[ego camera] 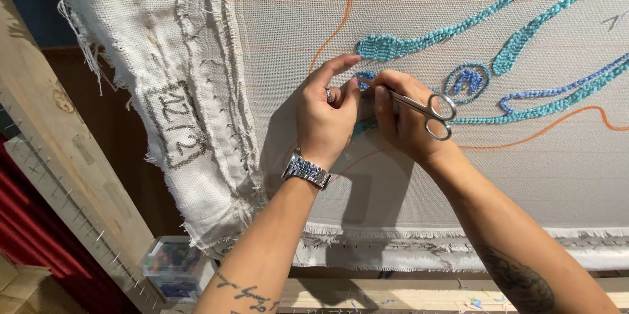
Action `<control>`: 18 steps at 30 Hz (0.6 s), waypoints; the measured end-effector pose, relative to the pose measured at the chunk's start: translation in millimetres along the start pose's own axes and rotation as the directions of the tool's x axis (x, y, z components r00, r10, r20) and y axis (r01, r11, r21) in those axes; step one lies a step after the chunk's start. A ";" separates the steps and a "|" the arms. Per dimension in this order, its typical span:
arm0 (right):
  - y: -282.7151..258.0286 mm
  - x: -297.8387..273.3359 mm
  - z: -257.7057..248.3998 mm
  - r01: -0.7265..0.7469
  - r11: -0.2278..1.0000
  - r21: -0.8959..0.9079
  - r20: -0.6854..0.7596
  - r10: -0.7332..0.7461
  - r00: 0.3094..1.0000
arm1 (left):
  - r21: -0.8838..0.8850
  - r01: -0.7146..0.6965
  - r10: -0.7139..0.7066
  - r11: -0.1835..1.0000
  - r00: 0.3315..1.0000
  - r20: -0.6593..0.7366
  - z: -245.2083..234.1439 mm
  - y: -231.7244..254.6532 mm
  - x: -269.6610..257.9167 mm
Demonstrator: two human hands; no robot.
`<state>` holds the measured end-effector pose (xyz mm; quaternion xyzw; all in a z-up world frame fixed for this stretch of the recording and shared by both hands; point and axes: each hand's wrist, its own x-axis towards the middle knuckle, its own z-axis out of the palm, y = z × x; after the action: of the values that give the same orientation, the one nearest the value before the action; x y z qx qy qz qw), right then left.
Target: Tufting a design onto a rug canvas using a tufting gun and trimming yarn with scissors.
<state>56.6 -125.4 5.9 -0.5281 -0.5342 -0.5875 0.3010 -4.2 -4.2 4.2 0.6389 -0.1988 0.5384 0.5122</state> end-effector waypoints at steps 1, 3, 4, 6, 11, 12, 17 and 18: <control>0.9 -0.7 -0.4 0.000 1.000 0.000 0.000 0.000 1.000 | 0.000 0.000 0.000 1.000 1.000 0.001 -0.1 -1.0 -0.2; 2.9 -1.5 -0.9 -0.009 1.000 -0.001 0.017 0.009 1.000 | -0.031 -0.004 0.004 1.000 1.000 0.012 -0.5 -2.9 0.0; 3.8 -3.6 -1.9 -0.010 1.000 -0.001 0.017 0.010 1.000 | -0.030 -0.004 0.005 1.000 1.000 0.013 -2.0 1.2 -0.6; 5.1 -7.6 -3.9 -0.019 1.000 0.013 -0.031 0.019 0.999 | -0.036 0.001 0.001 0.999 0.999 0.044 -5.3 9.7 -2.0; -3.3 1.9 -4.2 0.001 1.000 0.008 -0.025 -0.001 1.000 | -0.048 0.005 -0.003 0.999 0.999 0.038 -3.1 0.8 -1.8; -3.3 2.1 -3.2 0.010 1.000 0.007 -0.026 -0.010 1.000 | -0.043 0.000 0.002 0.999 0.999 0.040 -3.5 4.4 -1.6; -1.4 0.5 -4.0 -0.002 1.000 0.015 -0.044 0.003 0.999 | -0.041 0.005 -0.004 0.999 0.999 0.045 -4.5 6.4 -1.7; -3.1 3.0 -4.4 0.010 1.000 0.007 -0.036 -0.010 0.999 | -0.041 0.007 -0.005 0.999 0.999 0.051 -4.2 5.1 -1.8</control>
<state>51.7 -128.1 8.4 -0.5137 -0.5334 -0.5965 0.3095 -11.0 -3.1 4.4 0.6425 -0.2207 0.5161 0.5216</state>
